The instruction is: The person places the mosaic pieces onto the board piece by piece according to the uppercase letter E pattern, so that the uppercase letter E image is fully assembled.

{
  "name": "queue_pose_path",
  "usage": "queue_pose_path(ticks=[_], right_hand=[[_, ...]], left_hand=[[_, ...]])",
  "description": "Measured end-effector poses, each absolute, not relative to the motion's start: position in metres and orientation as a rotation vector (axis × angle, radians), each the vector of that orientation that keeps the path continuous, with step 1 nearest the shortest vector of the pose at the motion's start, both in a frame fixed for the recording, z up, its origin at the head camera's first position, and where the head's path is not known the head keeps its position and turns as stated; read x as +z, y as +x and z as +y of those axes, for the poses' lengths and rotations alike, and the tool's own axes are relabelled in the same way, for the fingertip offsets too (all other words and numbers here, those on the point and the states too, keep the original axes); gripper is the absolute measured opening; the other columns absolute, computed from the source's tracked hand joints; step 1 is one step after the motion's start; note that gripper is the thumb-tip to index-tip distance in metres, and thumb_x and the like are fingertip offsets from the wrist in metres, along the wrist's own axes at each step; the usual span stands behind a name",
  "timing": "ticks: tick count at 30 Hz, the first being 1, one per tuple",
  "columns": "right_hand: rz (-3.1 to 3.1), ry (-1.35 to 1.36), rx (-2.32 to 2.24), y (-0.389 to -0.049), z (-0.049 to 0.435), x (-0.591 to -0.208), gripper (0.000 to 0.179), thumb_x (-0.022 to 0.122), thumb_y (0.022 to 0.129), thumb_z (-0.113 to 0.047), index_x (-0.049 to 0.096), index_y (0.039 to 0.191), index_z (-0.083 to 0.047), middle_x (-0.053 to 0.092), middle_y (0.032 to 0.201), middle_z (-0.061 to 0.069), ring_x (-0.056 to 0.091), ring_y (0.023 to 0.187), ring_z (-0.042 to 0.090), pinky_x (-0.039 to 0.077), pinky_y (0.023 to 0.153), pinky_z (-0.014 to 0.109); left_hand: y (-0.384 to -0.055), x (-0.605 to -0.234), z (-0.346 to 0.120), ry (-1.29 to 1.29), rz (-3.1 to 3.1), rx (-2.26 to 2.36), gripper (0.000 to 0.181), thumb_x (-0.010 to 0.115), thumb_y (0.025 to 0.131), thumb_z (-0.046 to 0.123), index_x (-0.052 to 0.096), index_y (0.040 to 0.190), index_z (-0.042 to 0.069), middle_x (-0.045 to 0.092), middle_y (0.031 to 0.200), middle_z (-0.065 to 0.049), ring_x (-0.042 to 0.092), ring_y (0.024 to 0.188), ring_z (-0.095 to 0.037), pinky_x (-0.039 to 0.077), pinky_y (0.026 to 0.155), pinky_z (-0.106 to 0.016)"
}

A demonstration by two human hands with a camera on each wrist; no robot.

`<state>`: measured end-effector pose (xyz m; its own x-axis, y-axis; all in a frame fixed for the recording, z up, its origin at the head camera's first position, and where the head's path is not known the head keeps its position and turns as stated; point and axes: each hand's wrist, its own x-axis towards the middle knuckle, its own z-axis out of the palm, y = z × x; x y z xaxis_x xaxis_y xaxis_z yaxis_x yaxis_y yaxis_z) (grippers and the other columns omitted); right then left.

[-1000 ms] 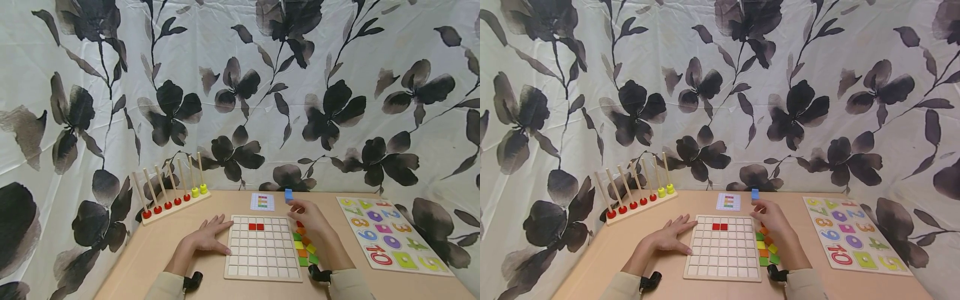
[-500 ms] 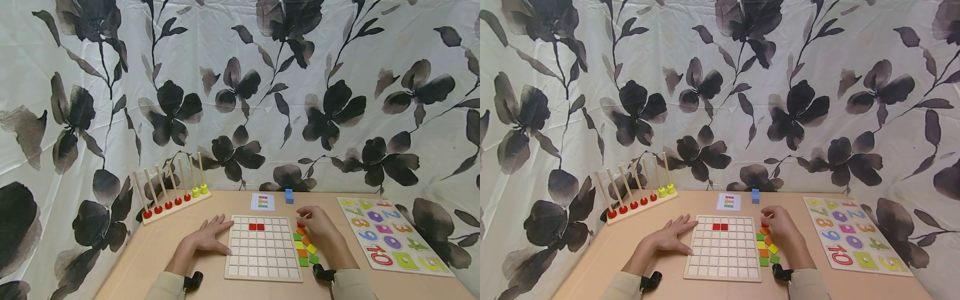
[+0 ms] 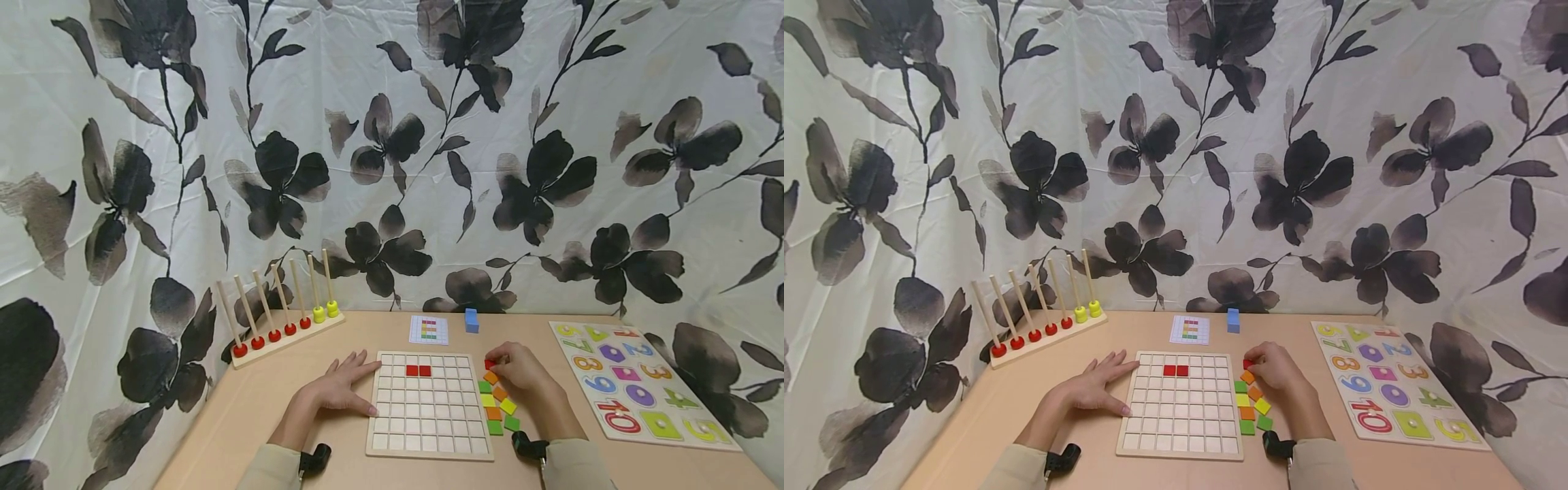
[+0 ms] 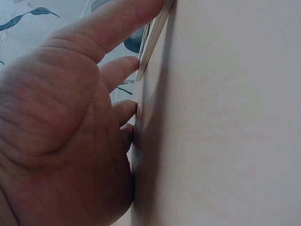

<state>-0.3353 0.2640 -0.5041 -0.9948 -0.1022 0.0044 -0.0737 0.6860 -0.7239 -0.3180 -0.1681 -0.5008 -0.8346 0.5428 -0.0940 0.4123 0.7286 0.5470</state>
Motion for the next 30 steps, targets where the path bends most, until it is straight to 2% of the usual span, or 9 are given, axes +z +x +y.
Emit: queue_pose_path(ticks=[4,9,18,23,30], right_hand=[[2.830,-0.149,-1.247,-0.3347,0.2629,-0.5051,0.026,0.068,0.095,0.002,0.076,0.119,-0.007,0.066,0.119,0.009,0.055,0.117,0.032,0.046,0.112,0.058],[2.796,-0.160,-1.277,-0.3344,0.2617,-0.5052,0.026,0.067,0.096,0.003,0.075,0.119,-0.005,0.064,0.115,0.010,0.054,0.112,0.030,0.049,0.107,0.052],[2.869,-0.204,-1.201,-0.3371,0.2641,-0.5056,0.021,0.072,0.093,0.002,0.072,0.110,-0.008,0.062,0.101,0.008,0.055,0.097,0.025,0.052,0.083,0.029],[2.916,-0.179,-1.203,-0.3392,0.2668,-0.5049,0.019,0.075,0.090,0.003,0.072,0.105,-0.007,0.064,0.093,0.006,0.056,0.091,0.024,0.052,0.077,0.026],[2.902,-0.116,-1.271,-0.3391,0.2665,-0.5020,0.013,0.072,0.094,0.001,0.072,0.106,-0.006,0.065,0.091,0.008,0.057,0.087,0.023,0.052,0.070,0.022]], left_hand=[[-0.3170,-0.5004,-0.1684,0.758,2.686,0.764,0.102,0.085,0.075,0.059,0.042,0.160,0.024,0.017,0.173,-0.023,0.009,0.161,-0.046,0.003,0.126,-0.070],[-0.3167,-0.4999,-0.1690,0.758,2.682,0.771,0.102,0.085,0.076,0.058,0.042,0.161,0.023,0.016,0.173,-0.022,0.008,0.161,-0.046,0.002,0.127,-0.070],[-0.3175,-0.4996,-0.1686,0.745,2.677,0.782,0.100,0.085,0.076,0.058,0.042,0.160,0.025,0.016,0.173,-0.022,0.007,0.161,-0.045,0.002,0.127,-0.069],[-0.3174,-0.4989,-0.1686,0.745,2.674,0.789,0.100,0.085,0.076,0.058,0.042,0.160,0.025,0.016,0.173,-0.022,0.007,0.161,-0.045,0.002,0.127,-0.069],[-0.3151,-0.4978,-0.1681,0.750,2.675,0.790,0.100,0.086,0.076,0.057,0.043,0.160,0.023,0.017,0.173,-0.022,0.008,0.161,-0.046,0.002,0.126,-0.070]])
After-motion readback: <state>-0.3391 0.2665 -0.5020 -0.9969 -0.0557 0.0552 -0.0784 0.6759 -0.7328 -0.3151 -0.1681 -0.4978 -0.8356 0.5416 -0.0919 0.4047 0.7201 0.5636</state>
